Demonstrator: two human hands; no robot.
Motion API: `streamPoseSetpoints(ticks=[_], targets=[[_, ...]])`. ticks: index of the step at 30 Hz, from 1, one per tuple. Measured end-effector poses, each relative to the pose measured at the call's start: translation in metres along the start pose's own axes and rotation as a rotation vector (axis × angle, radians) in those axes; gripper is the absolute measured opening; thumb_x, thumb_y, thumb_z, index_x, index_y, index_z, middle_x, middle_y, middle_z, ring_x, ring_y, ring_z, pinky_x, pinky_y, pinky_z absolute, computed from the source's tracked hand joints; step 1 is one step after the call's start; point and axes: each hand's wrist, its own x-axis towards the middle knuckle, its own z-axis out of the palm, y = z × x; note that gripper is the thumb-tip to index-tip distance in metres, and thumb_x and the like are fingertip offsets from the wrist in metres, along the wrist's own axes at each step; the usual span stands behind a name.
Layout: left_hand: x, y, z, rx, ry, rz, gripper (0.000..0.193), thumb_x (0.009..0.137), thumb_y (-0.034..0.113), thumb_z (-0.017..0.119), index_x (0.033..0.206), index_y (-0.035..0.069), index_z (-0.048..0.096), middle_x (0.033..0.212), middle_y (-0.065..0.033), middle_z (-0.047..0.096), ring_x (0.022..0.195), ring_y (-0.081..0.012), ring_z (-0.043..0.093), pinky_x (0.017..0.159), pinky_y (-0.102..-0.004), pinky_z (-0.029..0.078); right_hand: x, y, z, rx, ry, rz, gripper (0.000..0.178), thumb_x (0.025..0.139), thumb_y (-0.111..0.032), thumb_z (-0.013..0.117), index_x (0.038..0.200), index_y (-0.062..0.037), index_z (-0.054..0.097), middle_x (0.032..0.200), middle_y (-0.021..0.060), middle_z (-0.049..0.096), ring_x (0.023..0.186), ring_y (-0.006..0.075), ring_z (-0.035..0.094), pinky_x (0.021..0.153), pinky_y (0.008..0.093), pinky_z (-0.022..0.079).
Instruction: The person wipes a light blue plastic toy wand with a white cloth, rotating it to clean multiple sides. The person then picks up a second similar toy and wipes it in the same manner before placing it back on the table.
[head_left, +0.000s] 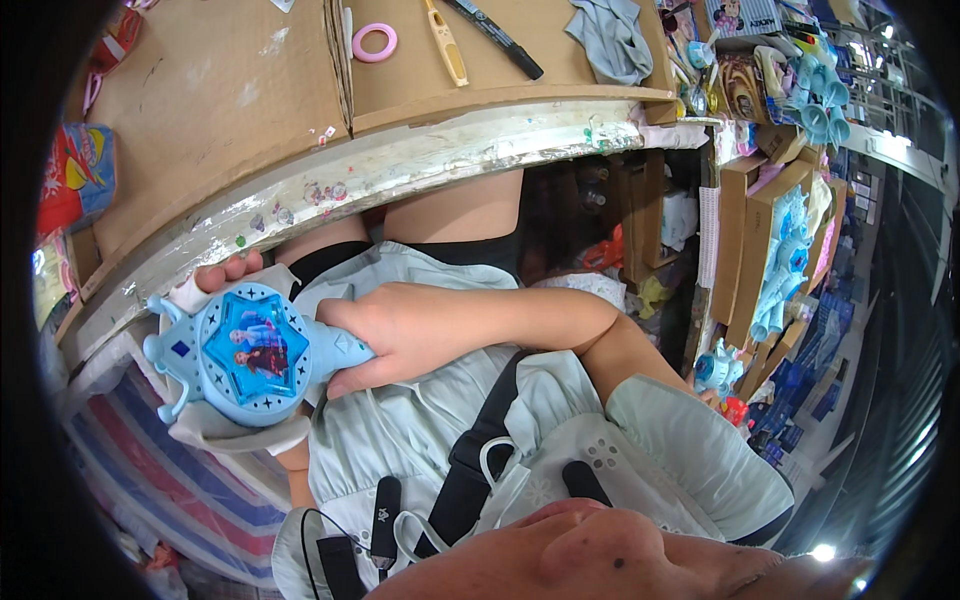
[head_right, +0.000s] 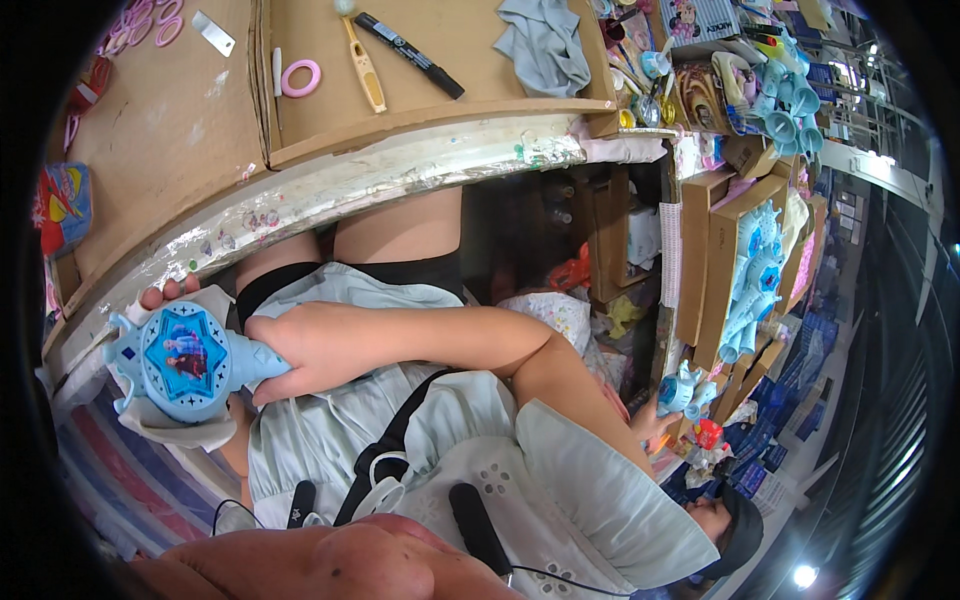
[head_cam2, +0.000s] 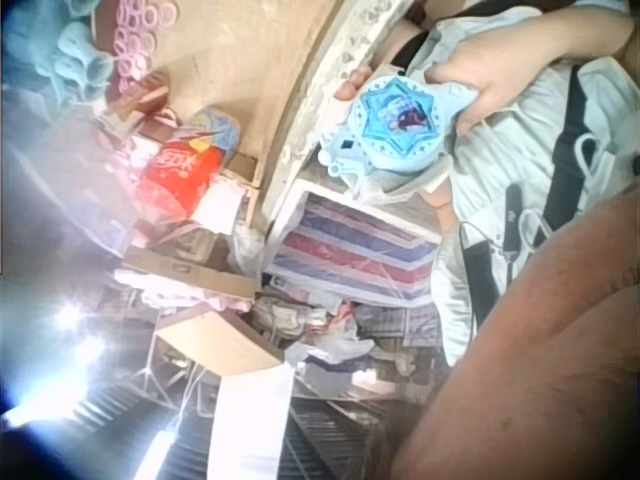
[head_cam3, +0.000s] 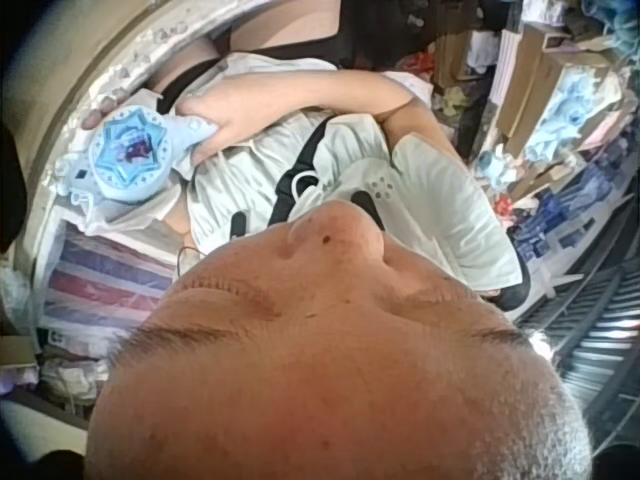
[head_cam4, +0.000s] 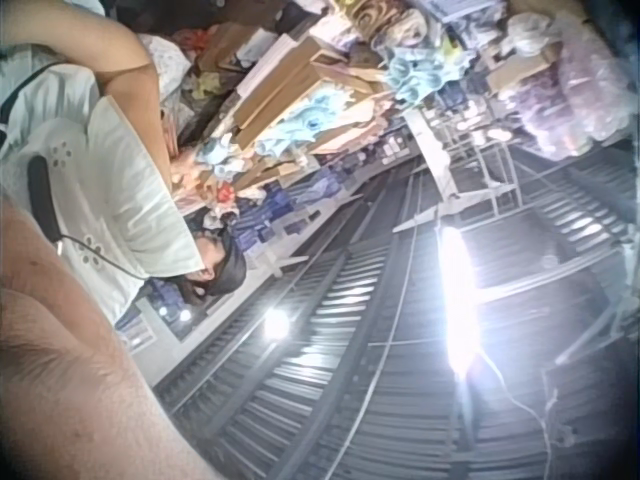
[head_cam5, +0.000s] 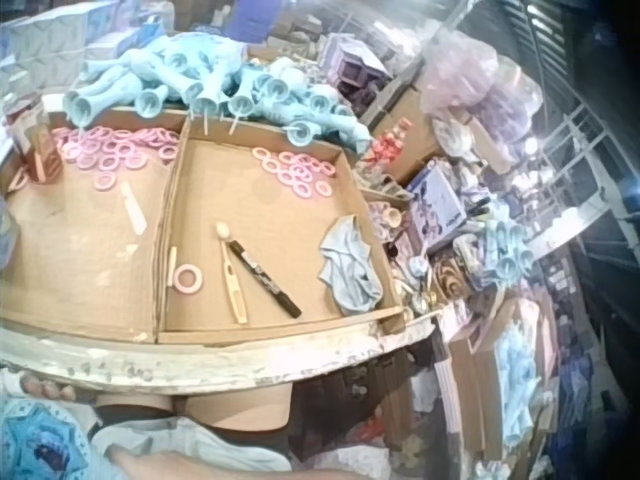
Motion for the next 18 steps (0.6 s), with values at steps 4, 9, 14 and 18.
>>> streamPoseSetpoints(ticks=[4,9,14,18], targets=[[0.001,-0.005,0.001,0.001,-0.071,0.057,0.037,0.097,0.04,0.047,0.117,0.011,0.058,0.116,-0.0057,0.057,0.115,-0.0244,0.052,0.105,-0.0472,0.037,-0.001,0.003,0.0,0.065,-0.014,0.009,0.049,0.082,-0.043,0.071,0.095,-0.0022,0.047,0.069,0.0174,0.062,0.065,0.039,0.061,0.055,0.0438,0.046],[0.012,-0.009,0.002,-0.05,-0.342,0.167,0.05,0.095,0.046,0.046,0.132,0.012,0.047,0.119,-0.014,0.057,0.117,-0.035,0.052,0.102,-0.055,0.031,0.0,0.008,-0.012,0.187,-0.111,-0.041,0.048,0.081,-0.041,0.072,0.095,-0.0013,0.049,0.072,0.0181,0.062,0.069,0.0389,0.062,0.058,0.0427,0.047],[0.021,0.005,-0.001,0.021,-0.211,0.06,0.039,0.096,0.037,0.047,0.121,0.009,0.056,0.114,-0.0083,0.058,0.116,-0.0276,0.05,0.105,-0.046,0.034,0.011,0.016,-0.017,0.28,-0.097,-0.003,0.047,0.077,-0.042,0.073,0.096,-0.0021,0.055,0.08,0.0203,0.065,0.078,0.0387,0.064,0.065,0.0433,0.05],[0.023,0.015,-0.004,0.057,-0.072,0.051,0.04,0.096,0.037,0.046,0.122,0.008,0.055,0.115,-0.0089,0.058,0.116,-0.0278,0.05,0.105,-0.0458,0.034,0.025,0.023,-0.009,0.178,0.005,-0.048,0.05,0.075,-0.045,0.073,0.096,-0.0026,0.056,0.079,0.0204,0.065,0.077,0.0389,0.064,0.065,0.0445,0.05]])
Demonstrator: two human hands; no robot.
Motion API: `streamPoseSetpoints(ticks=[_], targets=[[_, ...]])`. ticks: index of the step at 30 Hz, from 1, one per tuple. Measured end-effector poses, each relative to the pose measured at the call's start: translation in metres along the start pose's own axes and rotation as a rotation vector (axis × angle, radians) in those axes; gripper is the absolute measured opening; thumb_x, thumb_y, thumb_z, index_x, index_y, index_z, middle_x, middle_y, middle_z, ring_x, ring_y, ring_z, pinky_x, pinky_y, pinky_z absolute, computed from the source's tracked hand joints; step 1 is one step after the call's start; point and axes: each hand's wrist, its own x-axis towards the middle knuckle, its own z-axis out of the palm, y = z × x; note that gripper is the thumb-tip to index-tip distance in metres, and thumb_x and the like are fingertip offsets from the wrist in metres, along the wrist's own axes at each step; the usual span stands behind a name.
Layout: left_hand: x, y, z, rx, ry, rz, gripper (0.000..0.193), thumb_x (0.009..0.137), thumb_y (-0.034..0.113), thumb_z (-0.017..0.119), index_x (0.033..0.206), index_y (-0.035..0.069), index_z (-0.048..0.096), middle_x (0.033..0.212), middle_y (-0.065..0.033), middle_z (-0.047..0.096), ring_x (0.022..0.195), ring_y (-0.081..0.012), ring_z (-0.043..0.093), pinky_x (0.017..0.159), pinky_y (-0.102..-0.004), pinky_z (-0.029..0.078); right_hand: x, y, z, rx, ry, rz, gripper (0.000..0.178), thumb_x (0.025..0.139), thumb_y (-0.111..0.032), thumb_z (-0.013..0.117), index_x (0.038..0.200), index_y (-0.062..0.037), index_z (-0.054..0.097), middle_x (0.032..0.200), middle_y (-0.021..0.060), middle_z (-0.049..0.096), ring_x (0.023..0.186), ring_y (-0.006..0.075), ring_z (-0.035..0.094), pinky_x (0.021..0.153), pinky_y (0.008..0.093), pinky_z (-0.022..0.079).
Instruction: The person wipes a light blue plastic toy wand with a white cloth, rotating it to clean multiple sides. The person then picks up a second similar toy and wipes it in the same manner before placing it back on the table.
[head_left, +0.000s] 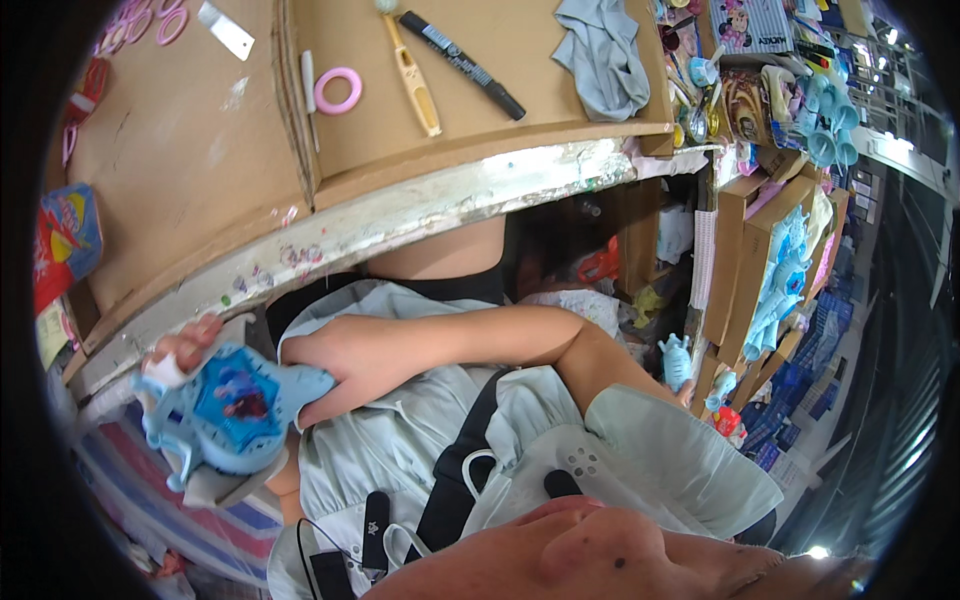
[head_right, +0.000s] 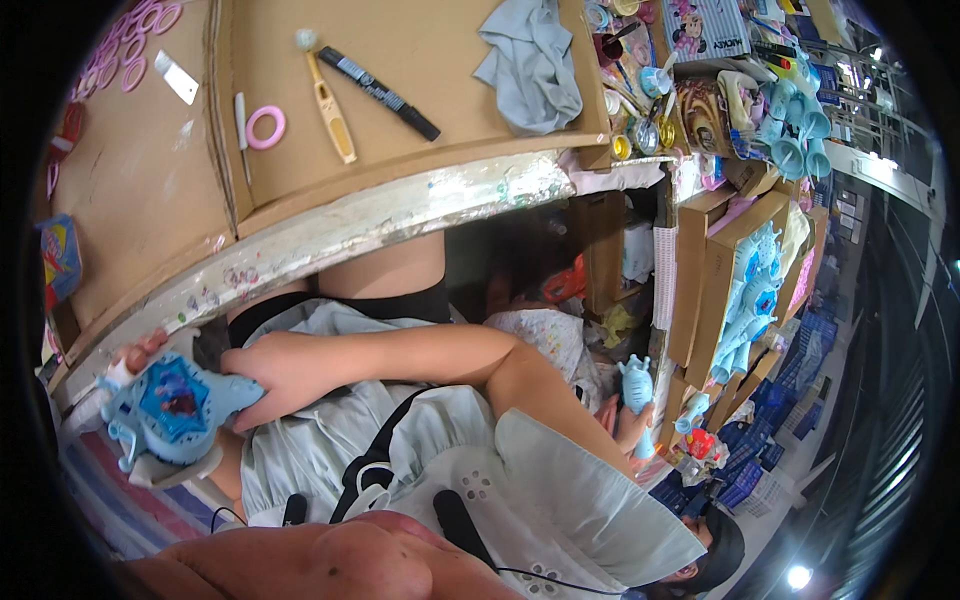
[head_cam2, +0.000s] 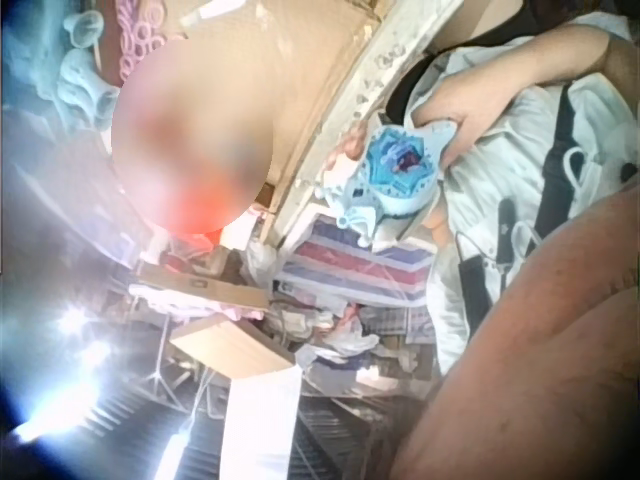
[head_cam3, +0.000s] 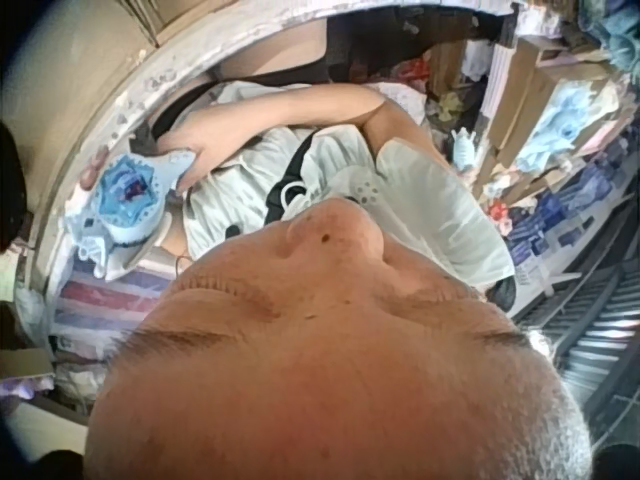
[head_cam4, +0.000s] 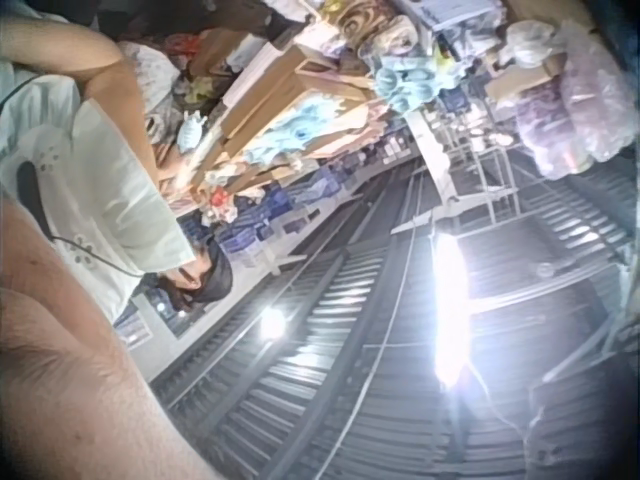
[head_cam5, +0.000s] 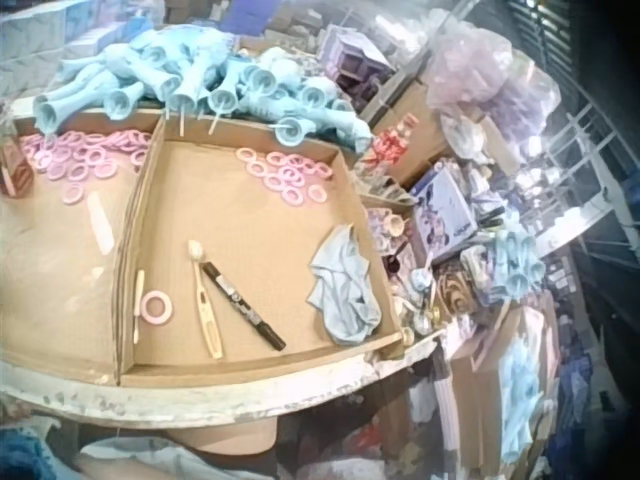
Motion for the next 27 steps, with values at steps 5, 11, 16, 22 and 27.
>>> streamPoseSetpoints(ticks=[5,11,16,22,27], targets=[[0.003,0.012,-0.004,0.041,0.176,-0.035,0.042,0.096,0.038,0.046,0.123,0.007,0.054,0.116,-0.0098,0.057,0.117,-0.0281,0.05,0.105,-0.0455,0.034,0.007,0.022,-0.006,-0.023,-0.072,-0.024,0.05,0.071,-0.042,0.075,0.099,-0.0042,0.057,0.092,0.0156,0.063,0.087,0.0361,0.061,0.072,0.0427,0.049],[0.004,0.024,-0.006,0.083,0.327,-0.072,0.044,0.096,0.039,0.045,0.124,0.006,0.053,0.118,-0.0108,0.056,0.117,-0.0284,0.049,0.106,-0.0452,0.035,0.028,0.039,0.003,0.33,-0.148,0.017,0.056,0.073,-0.04,0.077,0.106,-0.0004,0.056,0.095,0.0173,0.063,0.089,0.0325,0.062,0.076,0.0381,0.049],[0.012,0.031,-0.005,0.12,0.399,-0.106,0.046,0.096,0.039,0.045,0.125,0.006,0.052,0.119,-0.0116,0.055,0.118,-0.0286,0.049,0.106,-0.045,0.035,0.035,0.058,0.014,0.511,-0.177,0.006,0.054,0.076,-0.037,0.077,0.106,0.0019,0.054,0.093,0.0159,0.063,0.086,0.0255,0.062,0.073,0.0358,0.049],[0.023,0.038,-0.005,0.145,0.458,-0.139,0.048,0.095,0.04,0.044,0.126,0.005,0.051,0.121,-0.0126,0.055,0.119,-0.0289,0.049,0.106,-0.0447,0.035,0.046,0.067,0.031,0.684,-0.132,-0.05,0.04,0.077,-0.034,0.077,0.087,0.0005,0.06,0.071,0.0079,0.063,0.065,0.0164,0.058,0.059,0.0322,0.047],[0.029,0.042,-0.004,0.16,0.484,-0.154,0.049,0.095,0.041,0.044,0.127,0.004,0.05,0.122,-0.0134,0.054,0.119,-0.0292,0.048,0.106,-0.0444,0.035,0.046,0.069,0.029,0.875,-0.277,-0.001,0.035,0.079,-0.031,0.075,0.069,-0.0013,0.058,0.057,0.0041,0.057,0.053,0.0145,0.054,0.049,0.0317,0.042]])
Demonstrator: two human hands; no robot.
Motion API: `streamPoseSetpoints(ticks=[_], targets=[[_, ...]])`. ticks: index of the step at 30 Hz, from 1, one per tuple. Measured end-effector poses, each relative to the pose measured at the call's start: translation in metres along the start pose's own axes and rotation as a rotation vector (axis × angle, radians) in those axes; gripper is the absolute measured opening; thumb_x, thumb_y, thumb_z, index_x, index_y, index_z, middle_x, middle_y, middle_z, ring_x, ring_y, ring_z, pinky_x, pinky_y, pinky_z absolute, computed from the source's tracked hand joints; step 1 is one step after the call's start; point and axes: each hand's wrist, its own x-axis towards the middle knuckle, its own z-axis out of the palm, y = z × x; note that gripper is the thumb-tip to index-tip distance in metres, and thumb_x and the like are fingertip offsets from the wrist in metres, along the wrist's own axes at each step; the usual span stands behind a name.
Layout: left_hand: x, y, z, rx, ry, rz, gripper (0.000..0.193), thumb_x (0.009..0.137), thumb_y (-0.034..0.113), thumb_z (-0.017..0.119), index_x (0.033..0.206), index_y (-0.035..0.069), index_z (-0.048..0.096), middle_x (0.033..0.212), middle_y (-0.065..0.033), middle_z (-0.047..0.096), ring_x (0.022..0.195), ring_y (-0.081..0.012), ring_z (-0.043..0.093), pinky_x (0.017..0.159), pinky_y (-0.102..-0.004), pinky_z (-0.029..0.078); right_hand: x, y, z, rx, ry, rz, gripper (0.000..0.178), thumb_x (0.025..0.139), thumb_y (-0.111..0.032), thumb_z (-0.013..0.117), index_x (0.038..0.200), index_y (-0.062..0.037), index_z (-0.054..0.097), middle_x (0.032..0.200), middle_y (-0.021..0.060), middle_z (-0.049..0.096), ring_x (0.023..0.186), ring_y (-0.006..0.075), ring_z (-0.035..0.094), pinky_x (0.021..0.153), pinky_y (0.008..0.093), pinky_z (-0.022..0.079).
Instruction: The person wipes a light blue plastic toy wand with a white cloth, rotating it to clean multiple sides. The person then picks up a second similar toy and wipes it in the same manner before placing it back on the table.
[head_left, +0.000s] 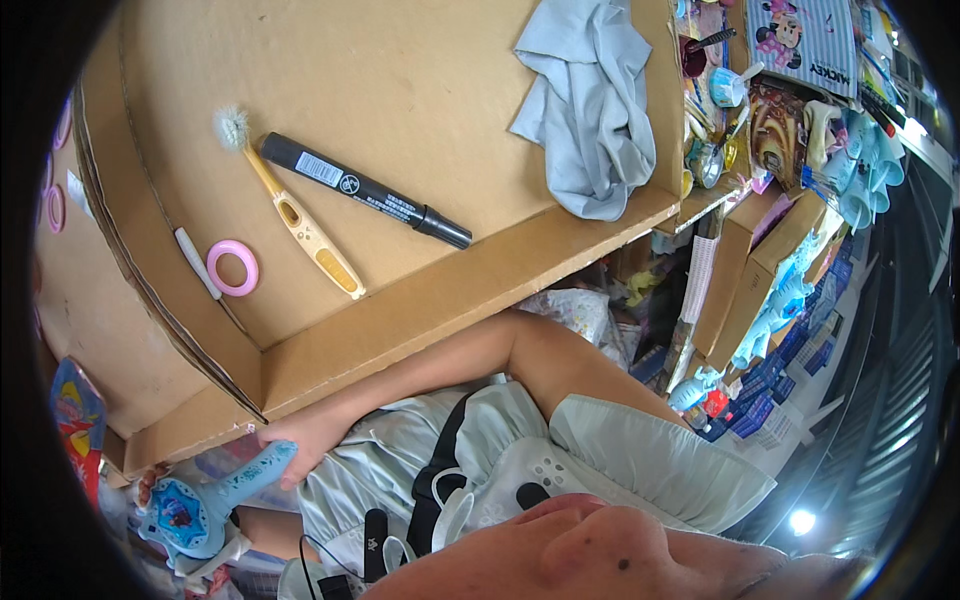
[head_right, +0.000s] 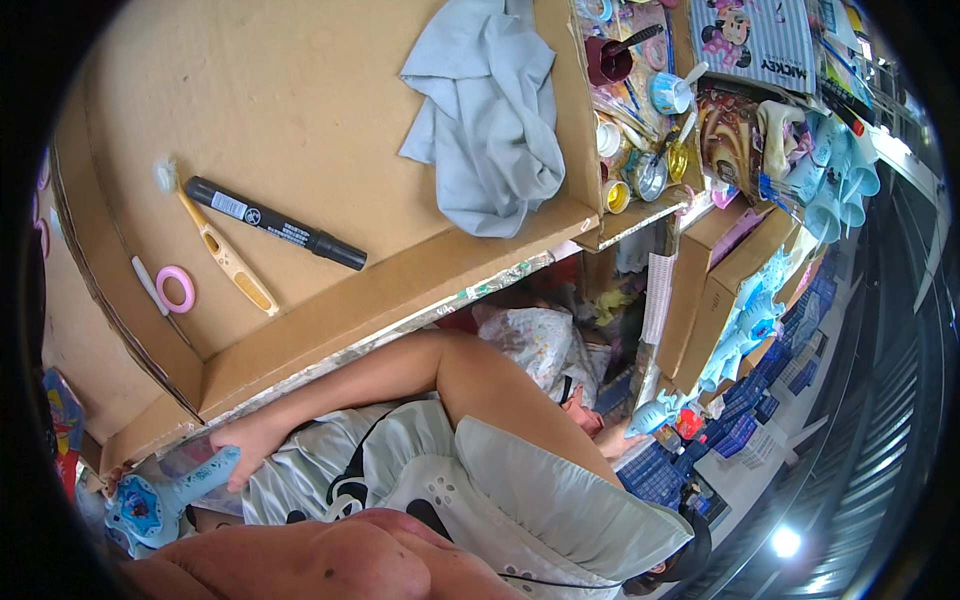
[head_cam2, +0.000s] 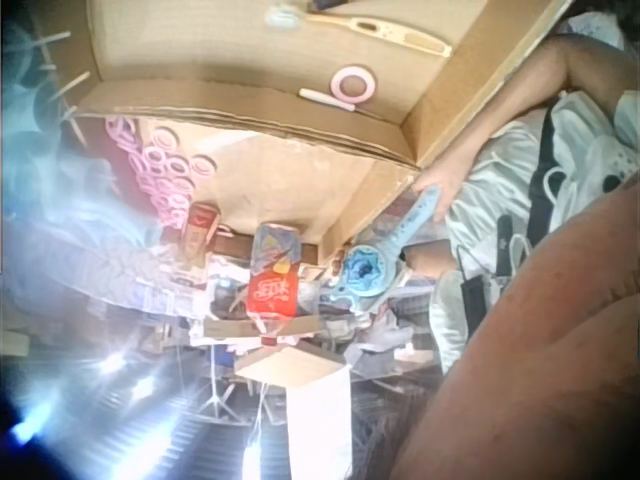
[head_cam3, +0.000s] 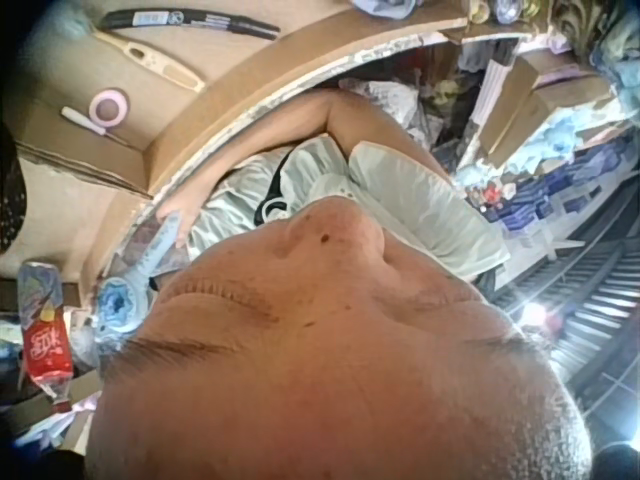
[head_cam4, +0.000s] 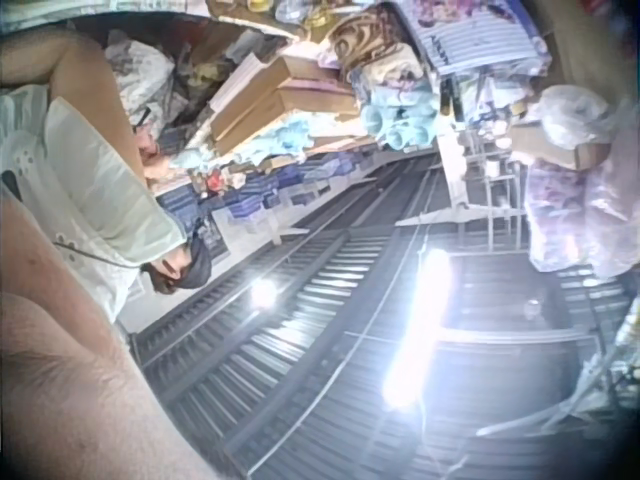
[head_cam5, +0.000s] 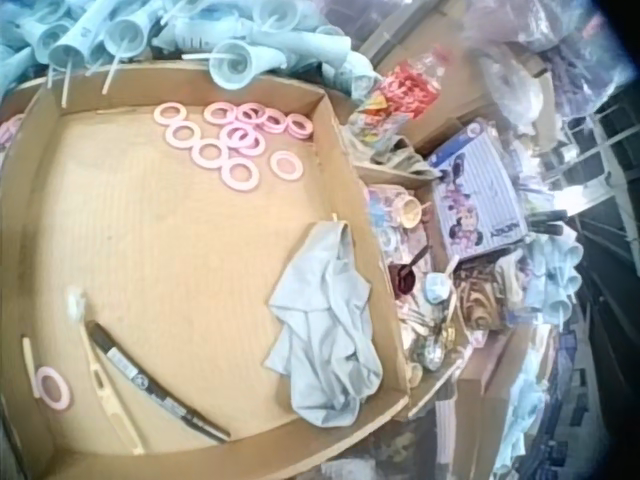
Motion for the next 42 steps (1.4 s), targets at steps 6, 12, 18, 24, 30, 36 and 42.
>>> streamPoseSetpoints(ticks=[6,12,18,24,30,36,42], targets=[[-0.001,0.005,0.0,0.01,0.019,0.002,0.052,0.095,0.042,0.043,0.129,0.003,0.048,0.123,-0.0144,0.053,0.12,-0.0295,0.048,0.106,-0.0441,0.035,-0.003,-0.003,0.001,0.034,-0.008,-0.028,0.036,0.079,-0.032,0.076,0.075,-0.0007,0.058,0.059,0.004,0.059,0.055,0.0136,0.055,0.05,0.0308,0.043],[-0.005,0.007,0.0,0.012,0.014,0.016,0.054,0.095,0.042,0.042,0.13,0.002,0.047,0.125,-0.0154,0.052,0.12,-0.0298,0.048,0.107,-0.0438,0.035,-0.006,-0.005,0.0,-0.114,0.04,0.069,0.04,0.078,-0.033,0.077,0.086,0.0008,0.058,0.074,0.0068,0.064,0.066,0.0136,0.06,0.057,0.0292,0.047],[-0.014,0.009,0.0,-0.007,-0.039,0.052,0.056,0.094,0.043,0.042,0.131,0.001,0.046,0.127,-0.0164,0.051,0.121,-0.0301,0.047,0.107,-0.0435,0.036,-0.017,-0.026,-0.002,-0.37,0.118,0.093,0.054,0.071,-0.044,0.079,0.09,0.0032,0.06,0.085,0.0161,0.066,0.08,0.0241,0.064,0.069,0.035,0.05],[-0.03,0.009,0.001,-0.029,-0.125,0.102,0.058,0.094,0.044,0.041,0.132,0.0,0.044,0.128,-0.0173,0.051,0.122,-0.0304,0.047,0.107,-0.0432,0.036,-0.031,-0.049,0.0,-0.655,-0.019,0.165,0.049,0.072,-0.037,0.075,0.096,0.0014,0.057,0.084,0.0177,0.063,0.082,0.0309,0.062,0.071,0.0387,0.048],[-0.049,0.01,0.001,-0.016,-0.263,0.098,0.06,0.094,0.045,0.04,0.133,-0.001,0.043,0.13,-0.0183,0.05,0.122,-0.0307,0.047,0.107,-0.0429,0.036,-0.036,-0.041,0.024,-0.762,0.062,0.065,0.041,0.068,-0.031,0.071,0.09,0.0012,0.058,0.081,0.0204,0.064,0.076,0.0352,0.063,0.067,0.0421,0.048],[-0.063,0.007,-0.012,0.093,-0.192,0.212,0.061,0.092,0.049,0.042,0.128,0.0,0.047,0.126,-0.0192,0.052,0.117,-0.0298,0.049,0.102,-0.0429,0.04,-0.04,-0.049,0.042,-1.305,0.418,0.013,0.036,0.069,-0.024,0.067,0.095,-0.0057,0.051,0.077,0.0186,0.063,0.074,0.0384,0.063,0.065,0.0486,0.049],[-0.04,-0.036,0.005,0.204,-0.156,0.237,0.064,0.087,0.056,0.048,0.12,0.001,0.053,0.124,-0.022,0.052,0.112,-0.0317,0.052,0.095,-0.045,0.046,-0.052,-0.065,0.043,-0.82,0.015,0.27,0.025,0.08,-0.021,0.069,0.092,-0.0041,0.054,0.077,0.0073,0.063,0.069,0.021,0.065,0.062,0.0341,0.05]])
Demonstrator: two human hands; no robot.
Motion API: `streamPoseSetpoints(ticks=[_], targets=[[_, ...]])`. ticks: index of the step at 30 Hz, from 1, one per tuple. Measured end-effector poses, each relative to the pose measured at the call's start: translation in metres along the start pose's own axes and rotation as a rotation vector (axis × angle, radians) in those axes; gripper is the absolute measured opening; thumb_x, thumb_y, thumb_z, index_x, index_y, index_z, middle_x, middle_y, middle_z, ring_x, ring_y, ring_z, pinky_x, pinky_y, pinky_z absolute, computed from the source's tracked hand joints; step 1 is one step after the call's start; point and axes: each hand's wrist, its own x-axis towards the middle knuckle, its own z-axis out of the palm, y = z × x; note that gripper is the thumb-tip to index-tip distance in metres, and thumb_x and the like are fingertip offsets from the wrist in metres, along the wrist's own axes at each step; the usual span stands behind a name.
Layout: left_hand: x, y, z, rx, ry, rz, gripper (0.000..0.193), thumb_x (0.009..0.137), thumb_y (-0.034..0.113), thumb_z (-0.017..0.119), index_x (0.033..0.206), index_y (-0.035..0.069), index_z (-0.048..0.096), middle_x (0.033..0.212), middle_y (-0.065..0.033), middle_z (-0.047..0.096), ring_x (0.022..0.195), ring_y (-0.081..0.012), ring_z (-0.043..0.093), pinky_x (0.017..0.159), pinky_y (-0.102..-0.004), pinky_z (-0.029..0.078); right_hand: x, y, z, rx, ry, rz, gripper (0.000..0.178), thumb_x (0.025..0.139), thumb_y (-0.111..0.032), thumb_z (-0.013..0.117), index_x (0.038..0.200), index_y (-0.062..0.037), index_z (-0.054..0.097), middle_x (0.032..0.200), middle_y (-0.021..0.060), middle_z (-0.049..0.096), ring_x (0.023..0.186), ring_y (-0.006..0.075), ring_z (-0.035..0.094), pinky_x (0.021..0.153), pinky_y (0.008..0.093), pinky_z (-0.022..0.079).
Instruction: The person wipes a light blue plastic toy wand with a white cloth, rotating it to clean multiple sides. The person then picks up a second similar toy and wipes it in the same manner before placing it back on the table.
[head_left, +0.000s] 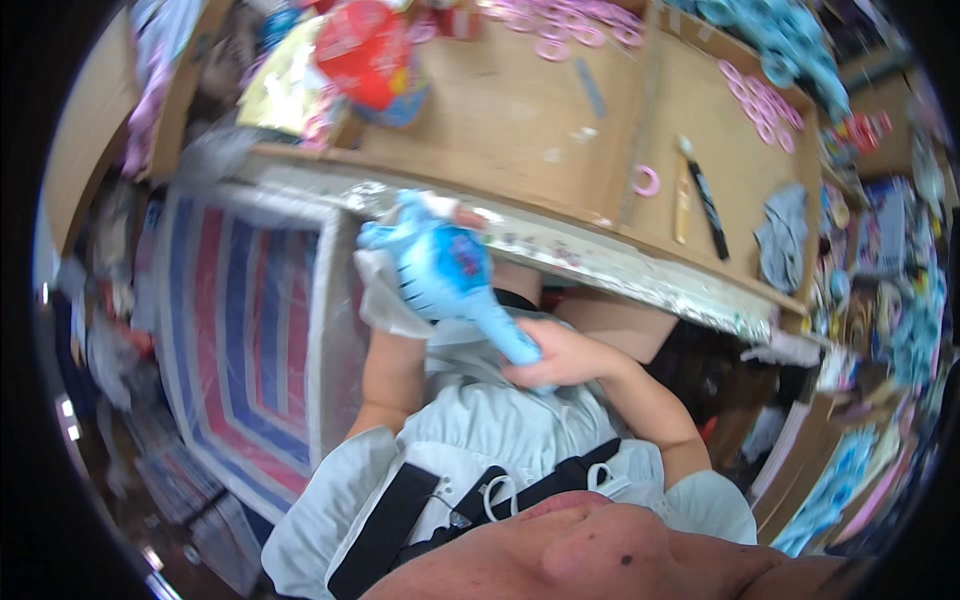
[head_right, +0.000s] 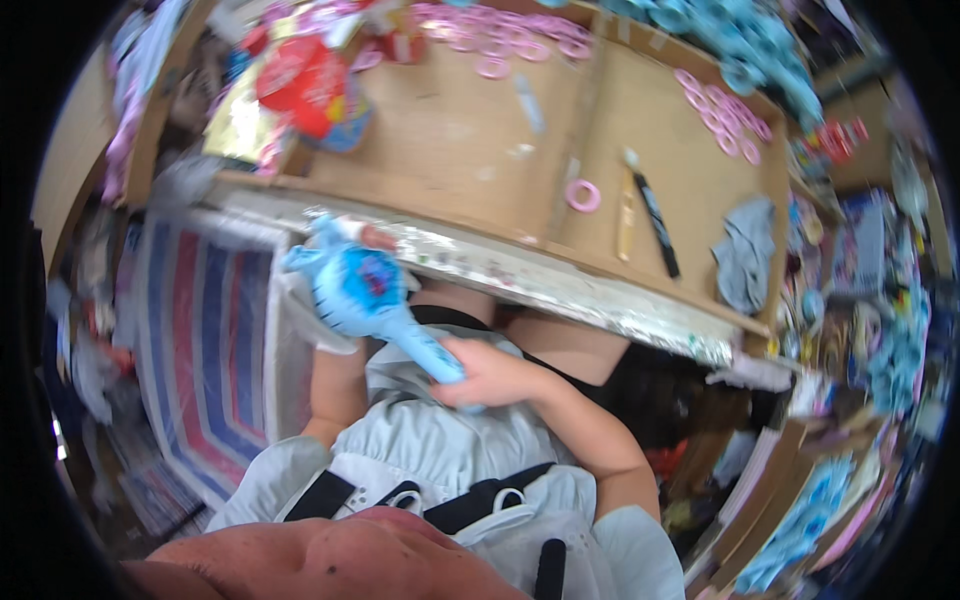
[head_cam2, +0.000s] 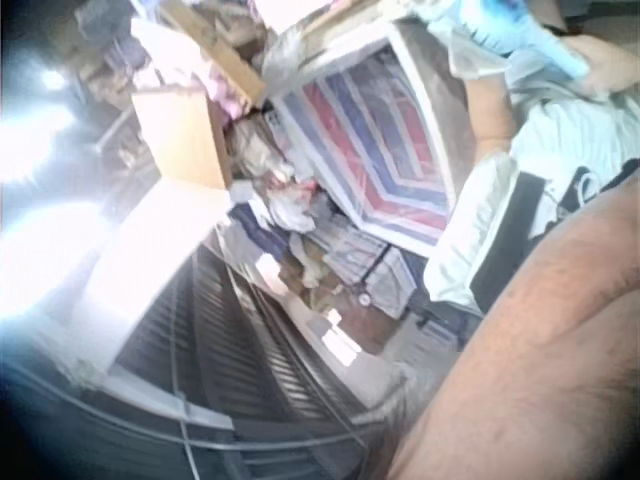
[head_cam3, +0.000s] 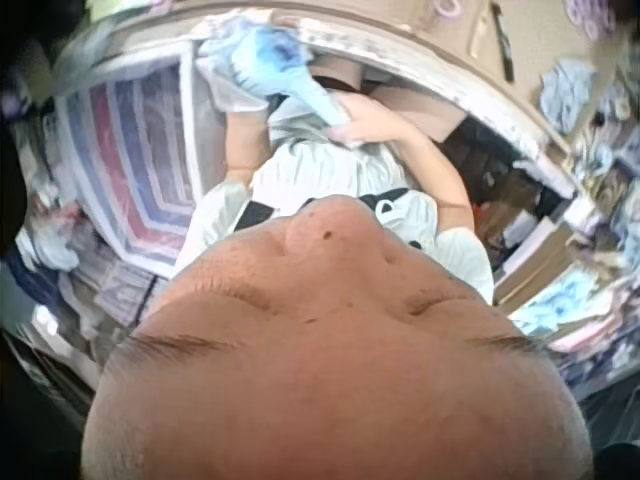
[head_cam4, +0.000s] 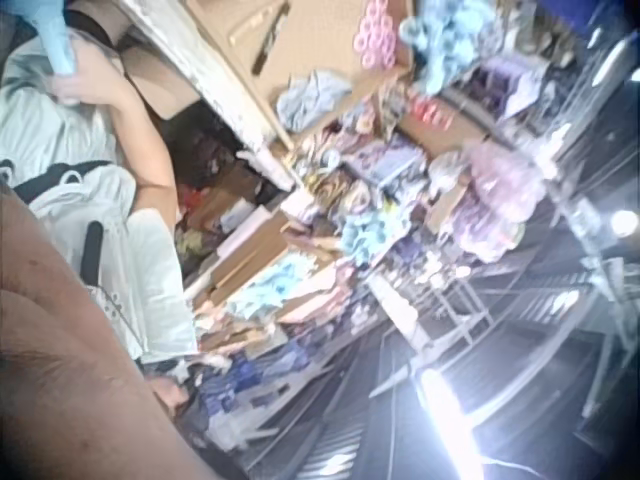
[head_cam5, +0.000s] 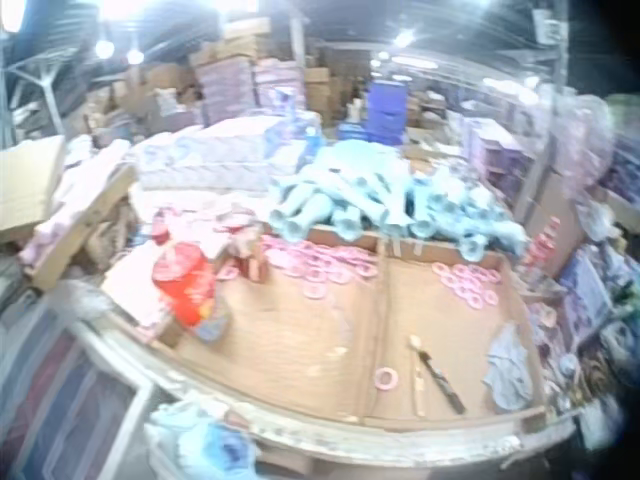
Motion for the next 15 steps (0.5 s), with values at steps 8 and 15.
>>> streamPoseSetpoints(ticks=[8,15], targets=[[0.035,-0.012,0.032,-1.001,-0.215,-0.049,0.079,0.088,0.065,0.045,0.125,-0.004,0.047,0.115,-0.0201,0.055,0.106,-0.033,0.056,0.089,-0.047,0.051,-0.006,-0.017,0.009,0.659,-0.013,0.15,0.025,0.084,-0.016,0.068,0.097,-0.0026,0.052,0.078,0.0065,0.061,0.068,0.015,0.062,0.065,0.0303,0.05],[0.025,-0.017,0.071,-0.879,0.129,-0.145,0.09,0.083,0.077,0.037,0.126,0.0,0.049,0.113,-0.0244,0.059,0.085,-0.0304,0.063,0.072,-0.037,0.054,-0.006,-0.019,0.023,0.484,0.277,0.136,0.024,0.086,-0.017,0.067,0.098,-0.003,0.052,0.078,0.0064,0.061,0.069,0.0145,0.062,0.066,0.0288,0.049]])
